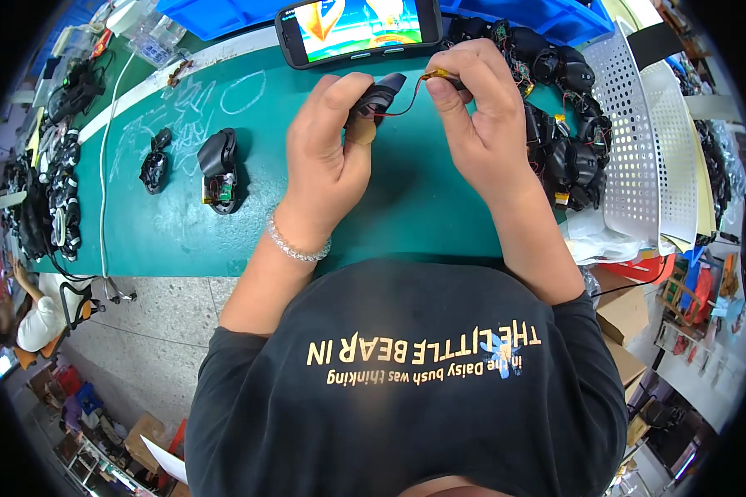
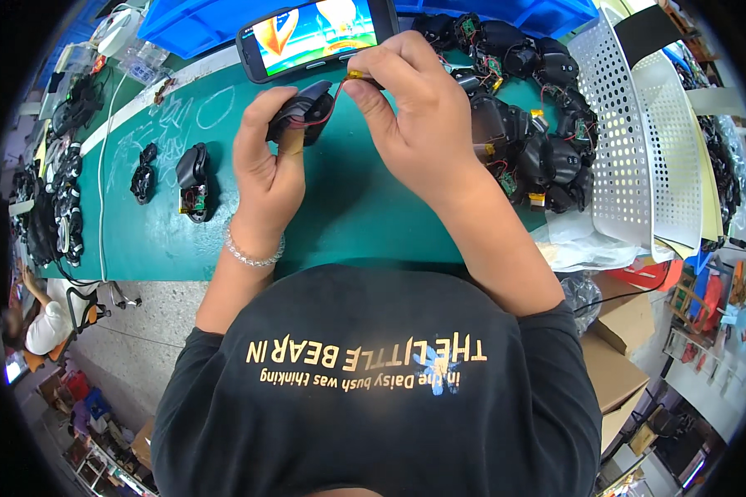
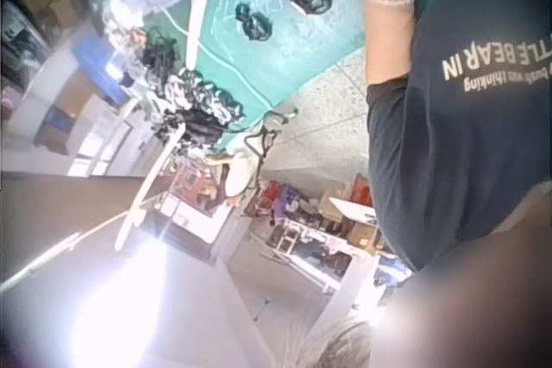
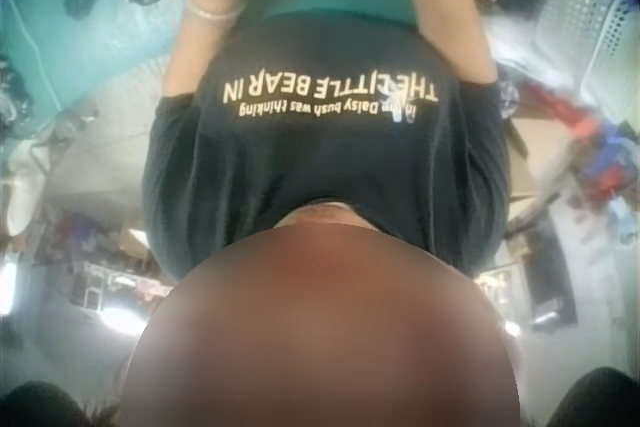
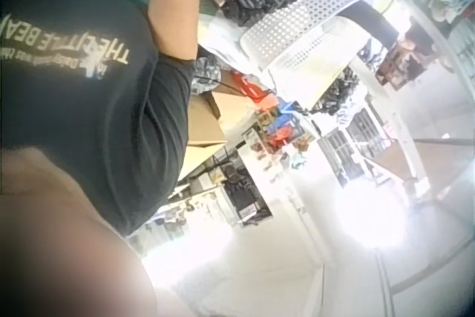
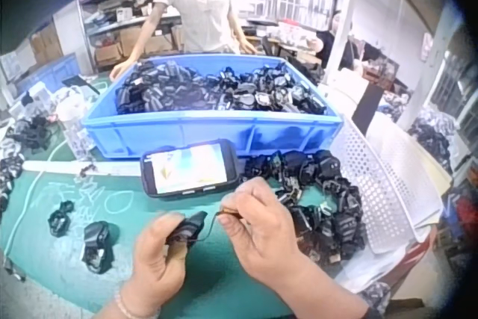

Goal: The person assembles small black electronic devices at a workbench. They pick up a device, insert a small rectangular battery, and connect a yellow wire connector to the internal circuit board. The person repeats this process for multiple units, placing the finished devices into a white basket.

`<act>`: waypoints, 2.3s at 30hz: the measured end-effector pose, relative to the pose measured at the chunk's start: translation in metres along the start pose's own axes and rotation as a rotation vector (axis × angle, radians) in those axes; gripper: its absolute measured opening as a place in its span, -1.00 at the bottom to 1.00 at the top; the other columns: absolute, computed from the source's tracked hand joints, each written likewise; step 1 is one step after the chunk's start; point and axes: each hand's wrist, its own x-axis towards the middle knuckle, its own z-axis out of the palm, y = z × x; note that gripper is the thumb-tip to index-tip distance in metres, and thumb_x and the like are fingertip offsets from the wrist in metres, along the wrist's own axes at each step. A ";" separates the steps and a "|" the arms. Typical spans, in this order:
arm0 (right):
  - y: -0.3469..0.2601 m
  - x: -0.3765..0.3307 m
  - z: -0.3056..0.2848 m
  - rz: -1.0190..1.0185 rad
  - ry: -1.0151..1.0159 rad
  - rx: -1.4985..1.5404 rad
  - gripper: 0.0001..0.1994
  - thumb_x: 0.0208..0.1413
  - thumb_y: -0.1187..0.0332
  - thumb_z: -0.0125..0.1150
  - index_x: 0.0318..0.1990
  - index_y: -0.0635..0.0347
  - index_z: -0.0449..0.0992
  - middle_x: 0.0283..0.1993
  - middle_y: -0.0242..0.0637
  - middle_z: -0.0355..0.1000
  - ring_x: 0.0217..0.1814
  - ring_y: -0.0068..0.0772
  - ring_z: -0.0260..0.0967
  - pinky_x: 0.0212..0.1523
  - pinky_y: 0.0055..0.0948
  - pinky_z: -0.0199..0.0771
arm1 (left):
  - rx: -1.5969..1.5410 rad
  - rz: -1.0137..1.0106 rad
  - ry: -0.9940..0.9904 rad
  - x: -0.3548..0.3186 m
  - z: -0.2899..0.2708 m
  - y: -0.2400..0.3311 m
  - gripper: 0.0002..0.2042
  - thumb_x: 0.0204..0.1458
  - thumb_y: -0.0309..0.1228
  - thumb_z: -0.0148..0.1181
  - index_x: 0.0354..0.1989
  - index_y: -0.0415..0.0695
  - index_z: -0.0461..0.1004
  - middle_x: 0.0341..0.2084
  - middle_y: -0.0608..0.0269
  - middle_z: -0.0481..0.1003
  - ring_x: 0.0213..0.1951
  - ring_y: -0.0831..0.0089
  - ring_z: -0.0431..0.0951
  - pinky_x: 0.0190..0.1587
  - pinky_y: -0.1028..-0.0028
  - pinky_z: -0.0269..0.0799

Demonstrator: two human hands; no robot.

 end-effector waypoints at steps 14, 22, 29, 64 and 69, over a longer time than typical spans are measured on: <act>-0.006 0.001 0.000 0.046 -0.180 -0.085 -0.70 0.12 0.48 -0.05 0.02 0.16 0.37 -0.33 -0.10 0.48 -0.39 0.01 0.42 -0.40 -0.19 0.37 | 0.014 -0.079 -0.213 -0.001 -0.004 0.023 -0.67 0.01 -0.64 -0.04 0.01 -0.27 0.30 -0.19 -0.10 0.46 -0.21 0.09 0.54 -0.13 0.37 0.41; -0.008 -0.002 0.008 0.227 -0.086 0.215 -0.86 0.14 0.44 0.01 -0.21 0.32 0.41 -0.27 -0.12 0.39 -0.25 -0.10 0.38 -0.27 -0.33 0.34 | -0.001 -0.076 -0.260 0.004 -0.005 0.035 -0.61 -0.01 -0.63 -0.06 0.06 -0.25 0.29 -0.20 -0.11 0.47 -0.25 0.08 0.54 -0.20 0.37 0.41; -0.023 -0.002 0.007 0.350 -0.071 0.313 -0.86 0.18 0.41 -0.02 -0.24 0.30 0.41 -0.32 -0.26 0.37 -0.35 -0.49 0.28 -0.31 -0.52 0.30 | -0.016 -0.138 -0.277 0.000 -0.009 0.041 -0.58 -0.01 -0.64 -0.05 0.09 -0.24 0.28 -0.19 -0.12 0.48 -0.32 0.13 0.55 -0.27 0.37 0.41; -0.023 -0.004 0.001 0.082 0.014 0.046 -0.86 -0.04 0.40 0.21 -0.37 0.27 0.42 -0.39 -0.16 0.34 -0.33 -0.09 0.32 -0.34 -0.26 0.31 | -0.211 -0.144 -0.185 -0.004 0.015 0.022 -0.44 0.05 -0.67 -0.09 0.28 -0.22 0.01 0.07 -0.10 0.32 0.01 0.16 0.45 0.05 0.36 0.32; -0.016 -0.007 0.009 0.001 0.051 0.033 -0.86 -0.08 0.51 0.21 -0.32 0.27 0.43 -0.36 -0.19 0.36 -0.33 -0.14 0.35 -0.36 -0.30 0.36 | -0.403 -0.452 -0.192 -0.007 0.009 0.022 -0.45 0.05 -0.59 -0.08 0.27 -0.25 0.02 0.14 0.01 0.22 0.07 0.33 0.35 0.05 0.46 0.28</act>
